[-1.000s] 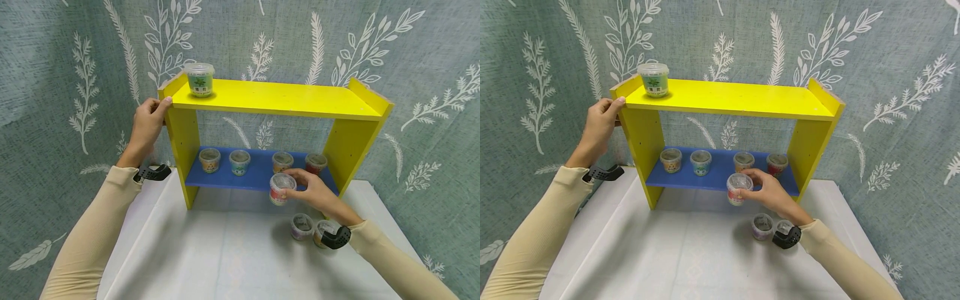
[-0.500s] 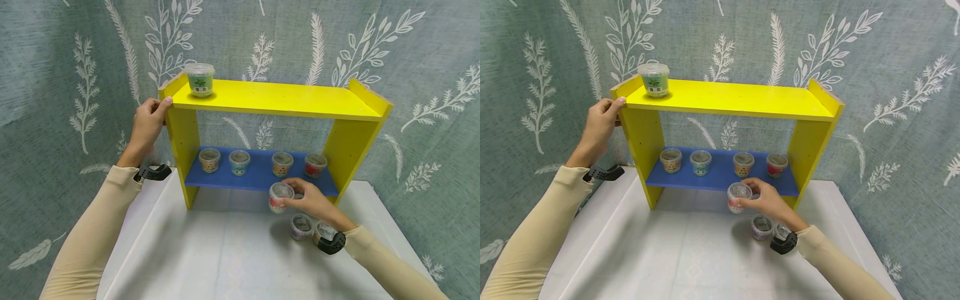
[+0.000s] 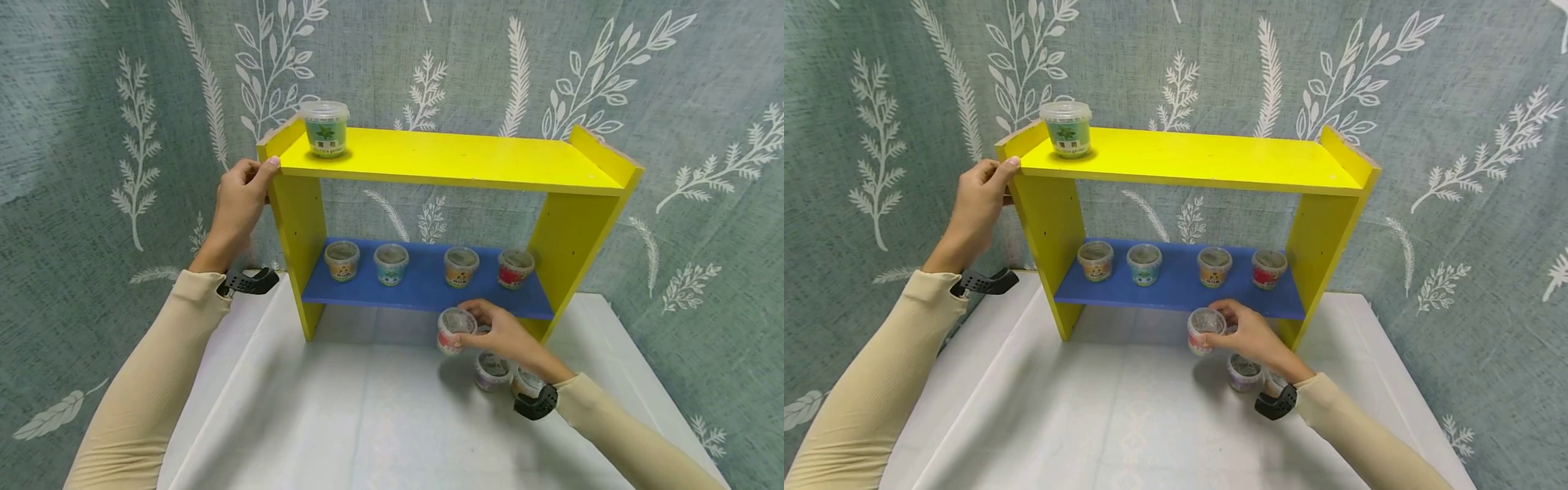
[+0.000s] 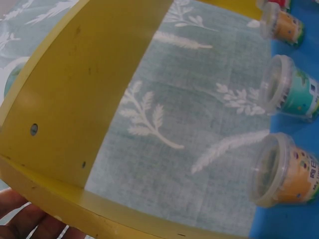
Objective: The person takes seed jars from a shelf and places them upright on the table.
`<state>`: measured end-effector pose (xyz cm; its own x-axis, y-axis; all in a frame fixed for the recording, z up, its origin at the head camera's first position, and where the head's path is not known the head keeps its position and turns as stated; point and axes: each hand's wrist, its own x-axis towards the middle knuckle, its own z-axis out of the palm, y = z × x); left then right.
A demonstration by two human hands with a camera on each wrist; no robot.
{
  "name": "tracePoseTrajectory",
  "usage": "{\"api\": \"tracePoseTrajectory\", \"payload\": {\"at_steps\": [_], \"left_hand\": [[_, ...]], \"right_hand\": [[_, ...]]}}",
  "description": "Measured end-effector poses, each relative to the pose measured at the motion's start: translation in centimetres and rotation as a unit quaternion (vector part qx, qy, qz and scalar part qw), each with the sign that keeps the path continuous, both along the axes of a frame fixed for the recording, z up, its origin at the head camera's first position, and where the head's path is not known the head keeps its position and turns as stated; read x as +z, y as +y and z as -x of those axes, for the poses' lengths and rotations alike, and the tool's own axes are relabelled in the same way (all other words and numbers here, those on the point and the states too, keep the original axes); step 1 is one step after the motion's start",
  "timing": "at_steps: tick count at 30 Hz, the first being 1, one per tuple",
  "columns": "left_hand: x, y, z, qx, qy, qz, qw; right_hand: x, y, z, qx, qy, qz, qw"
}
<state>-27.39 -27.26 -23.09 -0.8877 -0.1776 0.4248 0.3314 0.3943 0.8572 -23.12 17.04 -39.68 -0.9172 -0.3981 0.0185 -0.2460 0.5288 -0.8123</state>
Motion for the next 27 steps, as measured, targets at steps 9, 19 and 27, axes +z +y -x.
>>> {"api": "tracePoseTrajectory", "payload": {"at_steps": [9,19,27], "left_hand": [[0.1,0.0,-0.1,0.003,0.002,0.002,1.0000],[0.0,0.1,-0.1,0.006,0.007,0.008,0.9999],[0.0,0.0,-0.1,0.005,0.007,0.005,0.9999]], "right_hand": [[-1.3,-0.3,-0.1,0.015,0.014,-0.021,1.000],[-2.7,-0.4,0.0,0.015,0.043,-0.049,0.998],[-3.8,-0.5,0.3,0.023,0.080,-0.063,0.995]]}}
